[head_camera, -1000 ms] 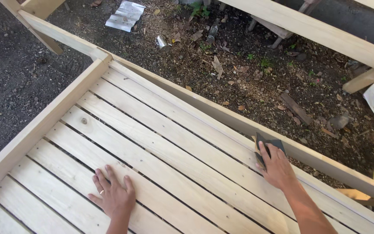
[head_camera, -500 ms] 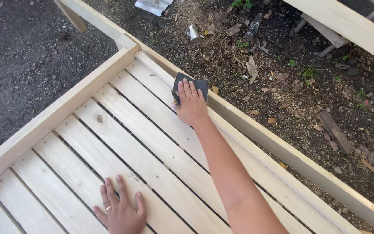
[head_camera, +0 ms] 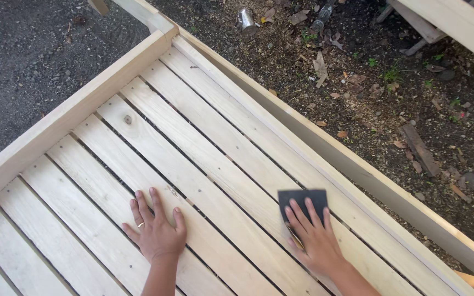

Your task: The person sands the slatted wooden surface of a large furniture frame by hand, rubbing a sanding block back and forth across the planks. They work across different sections of the slatted top, steadying the frame with the free hand while sanding each area.

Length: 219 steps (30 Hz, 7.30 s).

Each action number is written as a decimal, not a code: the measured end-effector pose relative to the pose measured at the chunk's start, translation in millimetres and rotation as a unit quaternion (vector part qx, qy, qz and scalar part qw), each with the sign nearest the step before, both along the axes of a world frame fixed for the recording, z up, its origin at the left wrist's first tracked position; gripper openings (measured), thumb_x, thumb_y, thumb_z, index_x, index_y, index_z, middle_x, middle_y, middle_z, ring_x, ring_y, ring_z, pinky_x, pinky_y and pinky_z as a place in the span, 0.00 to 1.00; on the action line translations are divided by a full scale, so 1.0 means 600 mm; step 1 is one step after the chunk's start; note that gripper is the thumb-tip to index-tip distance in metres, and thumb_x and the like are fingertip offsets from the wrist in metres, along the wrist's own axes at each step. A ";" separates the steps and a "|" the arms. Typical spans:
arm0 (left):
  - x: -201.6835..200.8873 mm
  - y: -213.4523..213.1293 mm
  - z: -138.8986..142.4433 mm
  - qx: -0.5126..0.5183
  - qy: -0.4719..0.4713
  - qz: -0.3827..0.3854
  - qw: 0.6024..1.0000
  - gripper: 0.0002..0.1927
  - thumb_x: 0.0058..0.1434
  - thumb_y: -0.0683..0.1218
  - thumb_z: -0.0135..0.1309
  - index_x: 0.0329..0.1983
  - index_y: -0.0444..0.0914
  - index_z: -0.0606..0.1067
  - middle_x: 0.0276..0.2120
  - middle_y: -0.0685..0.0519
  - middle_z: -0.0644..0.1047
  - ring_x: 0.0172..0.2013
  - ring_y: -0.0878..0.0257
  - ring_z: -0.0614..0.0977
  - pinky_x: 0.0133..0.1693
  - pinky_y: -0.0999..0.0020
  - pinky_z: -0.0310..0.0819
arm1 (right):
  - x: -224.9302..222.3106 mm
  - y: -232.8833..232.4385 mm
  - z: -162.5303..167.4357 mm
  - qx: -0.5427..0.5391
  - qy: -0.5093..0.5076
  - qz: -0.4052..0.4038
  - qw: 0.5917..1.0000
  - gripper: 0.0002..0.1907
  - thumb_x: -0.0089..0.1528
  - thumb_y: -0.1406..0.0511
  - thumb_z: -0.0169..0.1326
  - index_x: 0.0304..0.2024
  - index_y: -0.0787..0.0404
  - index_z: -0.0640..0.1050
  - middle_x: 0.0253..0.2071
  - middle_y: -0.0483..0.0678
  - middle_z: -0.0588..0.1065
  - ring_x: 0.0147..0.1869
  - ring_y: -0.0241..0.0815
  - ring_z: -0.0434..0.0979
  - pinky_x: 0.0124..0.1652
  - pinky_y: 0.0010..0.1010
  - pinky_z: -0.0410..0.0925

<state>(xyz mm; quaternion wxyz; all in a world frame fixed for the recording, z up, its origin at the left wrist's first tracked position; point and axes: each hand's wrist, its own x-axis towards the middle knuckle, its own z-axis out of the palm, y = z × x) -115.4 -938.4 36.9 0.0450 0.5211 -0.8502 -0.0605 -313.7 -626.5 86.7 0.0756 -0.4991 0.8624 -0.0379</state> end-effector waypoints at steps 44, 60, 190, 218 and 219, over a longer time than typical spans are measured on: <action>-0.017 -0.013 0.034 0.070 -0.032 0.007 0.997 0.43 0.60 0.64 0.37 0.78 0.54 0.43 0.77 0.56 0.43 0.75 0.59 0.41 0.68 0.40 0.26 | 0.043 -0.171 -0.003 0.009 -0.073 0.149 0.986 0.37 0.62 0.53 0.51 0.73 0.40 0.58 0.77 0.44 0.49 0.80 0.57 0.40 0.68 0.64 0.37; -0.011 -0.010 0.004 0.023 0.016 -0.006 1.000 0.39 0.64 0.60 0.36 0.78 0.48 0.48 0.77 0.53 0.45 0.75 0.57 0.43 0.67 0.35 0.28 | 0.025 -0.626 -0.017 -0.063 -0.044 0.132 0.988 0.33 0.65 0.45 0.45 0.73 0.34 0.59 0.79 0.40 0.49 0.82 0.54 0.41 0.72 0.63 0.37; -0.021 -0.007 -0.002 0.056 0.026 -0.006 0.998 0.37 0.65 0.52 0.33 0.76 0.36 0.46 0.77 0.49 0.43 0.75 0.57 0.42 0.69 0.41 0.27 | 0.087 -0.402 -0.035 -0.066 -0.036 0.096 0.993 0.33 0.65 0.52 0.47 0.73 0.36 0.59 0.78 0.41 0.50 0.80 0.54 0.44 0.69 0.63 0.40; 0.372 -0.224 -0.037 -0.038 0.014 0.143 0.989 0.46 0.61 0.67 0.36 0.78 0.42 0.45 0.77 0.45 0.41 0.76 0.52 0.39 0.66 0.30 0.24 | 0.220 -0.291 -0.024 -0.005 -0.044 0.165 0.985 0.43 0.60 0.51 0.50 0.74 0.54 0.53 0.77 0.48 0.48 0.79 0.55 0.43 0.66 0.66 0.38; 0.372 -0.224 -0.051 -0.041 0.012 0.148 0.988 0.46 0.60 0.67 0.37 0.77 0.43 0.45 0.77 0.46 0.41 0.75 0.53 0.39 0.65 0.30 0.24 | 0.225 -0.301 -0.019 -0.016 -0.035 0.174 0.984 0.42 0.60 0.51 0.50 0.73 0.55 0.53 0.77 0.49 0.48 0.80 0.56 0.43 0.66 0.68 0.39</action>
